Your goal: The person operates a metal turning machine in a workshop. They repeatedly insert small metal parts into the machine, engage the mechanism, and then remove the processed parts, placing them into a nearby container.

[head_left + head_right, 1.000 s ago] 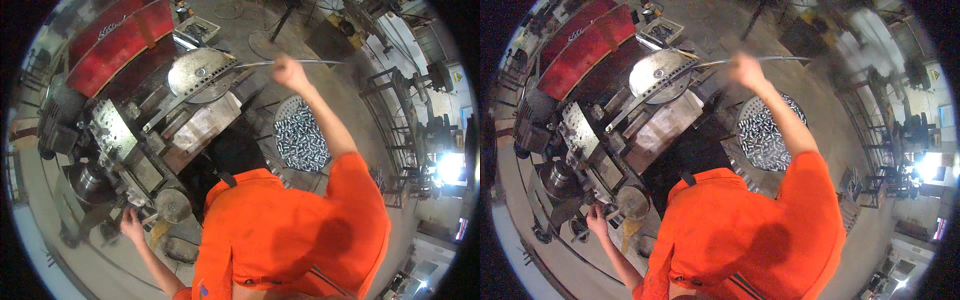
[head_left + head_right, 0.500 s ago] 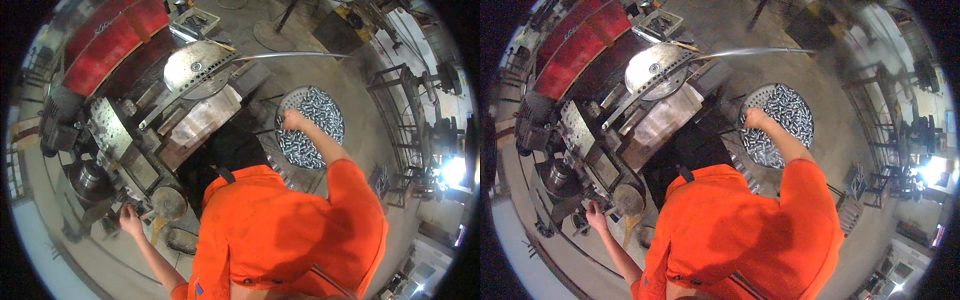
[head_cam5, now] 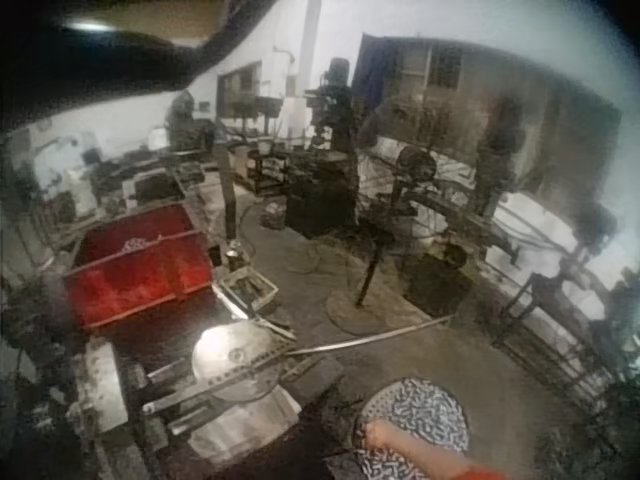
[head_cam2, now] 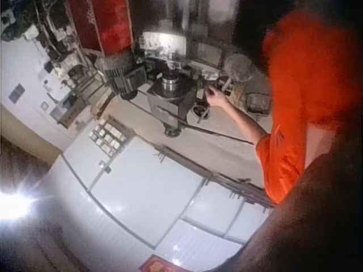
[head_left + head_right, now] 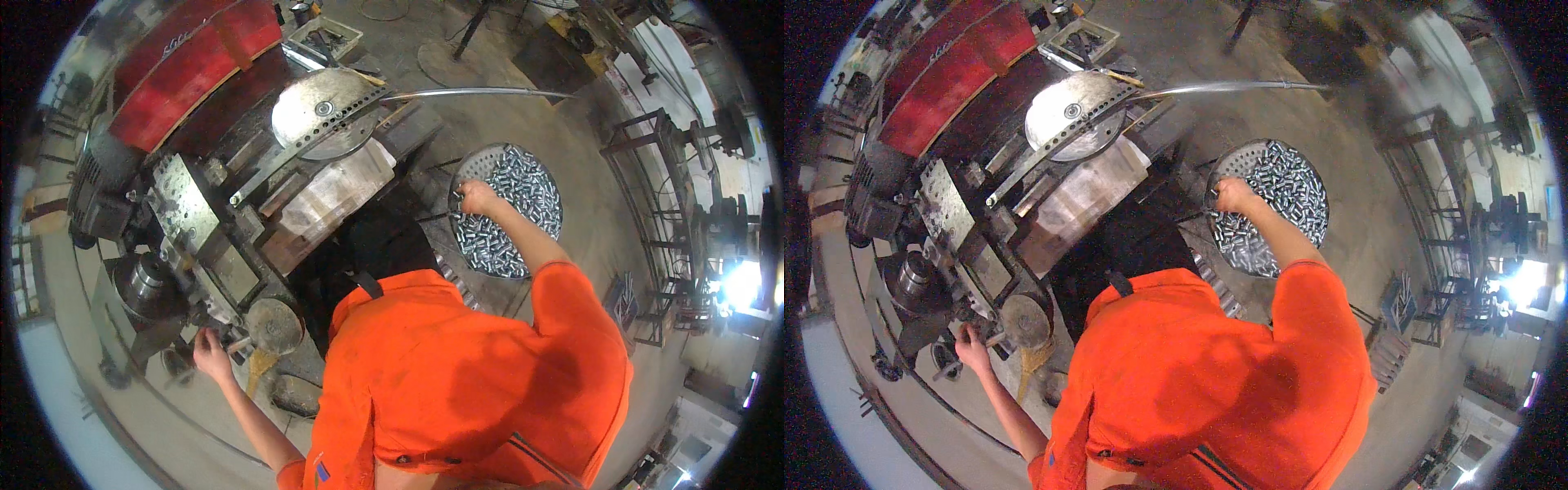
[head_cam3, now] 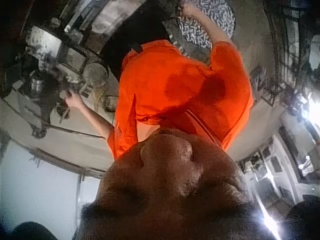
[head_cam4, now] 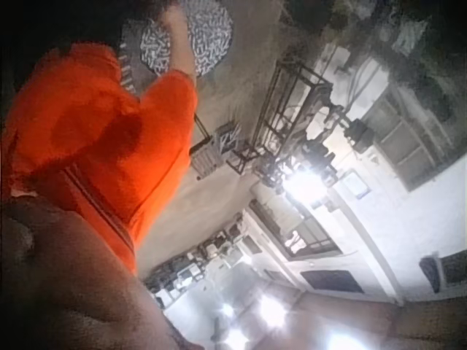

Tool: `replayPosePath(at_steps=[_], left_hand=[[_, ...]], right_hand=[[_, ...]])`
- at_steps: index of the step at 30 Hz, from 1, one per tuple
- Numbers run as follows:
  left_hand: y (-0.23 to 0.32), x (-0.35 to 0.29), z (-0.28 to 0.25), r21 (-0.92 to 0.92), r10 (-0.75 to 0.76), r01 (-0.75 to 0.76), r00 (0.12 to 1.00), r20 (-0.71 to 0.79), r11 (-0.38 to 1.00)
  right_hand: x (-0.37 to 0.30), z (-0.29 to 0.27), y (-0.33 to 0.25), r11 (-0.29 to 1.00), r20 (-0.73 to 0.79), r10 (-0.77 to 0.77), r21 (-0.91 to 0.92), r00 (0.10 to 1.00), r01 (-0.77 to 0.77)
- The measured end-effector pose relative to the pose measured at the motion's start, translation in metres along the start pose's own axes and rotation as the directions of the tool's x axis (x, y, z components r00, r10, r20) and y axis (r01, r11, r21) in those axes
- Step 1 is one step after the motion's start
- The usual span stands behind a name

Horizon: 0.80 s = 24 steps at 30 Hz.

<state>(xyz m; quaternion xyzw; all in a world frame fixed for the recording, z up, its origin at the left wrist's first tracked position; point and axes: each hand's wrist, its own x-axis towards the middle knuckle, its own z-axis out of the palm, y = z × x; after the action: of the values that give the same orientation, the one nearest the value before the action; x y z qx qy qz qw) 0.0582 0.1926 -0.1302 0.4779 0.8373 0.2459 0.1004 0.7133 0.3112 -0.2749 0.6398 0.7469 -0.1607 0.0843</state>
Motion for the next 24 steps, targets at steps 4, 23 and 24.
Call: replayPosePath(at_steps=[4,23,24], left_hand=[[-0.001,-0.001,0.000,-0.002,-0.018,0.018,1.000,-0.007,1.000],[0.066,-0.009,-0.040,-0.536,0.011,0.012,0.999,0.039,0.844],[0.097,-0.016,-0.046,-0.533,0.028,0.002,0.998,0.048,0.846]], right_hand=[[0.017,-0.012,-0.008,0.992,0.212,0.127,-0.008,0.969,-0.128],[0.001,-0.041,-0.040,0.738,-0.461,0.132,0.637,0.878,0.223],[-0.006,-0.072,-0.072,0.713,-0.530,-0.043,0.577,0.847,0.398]])
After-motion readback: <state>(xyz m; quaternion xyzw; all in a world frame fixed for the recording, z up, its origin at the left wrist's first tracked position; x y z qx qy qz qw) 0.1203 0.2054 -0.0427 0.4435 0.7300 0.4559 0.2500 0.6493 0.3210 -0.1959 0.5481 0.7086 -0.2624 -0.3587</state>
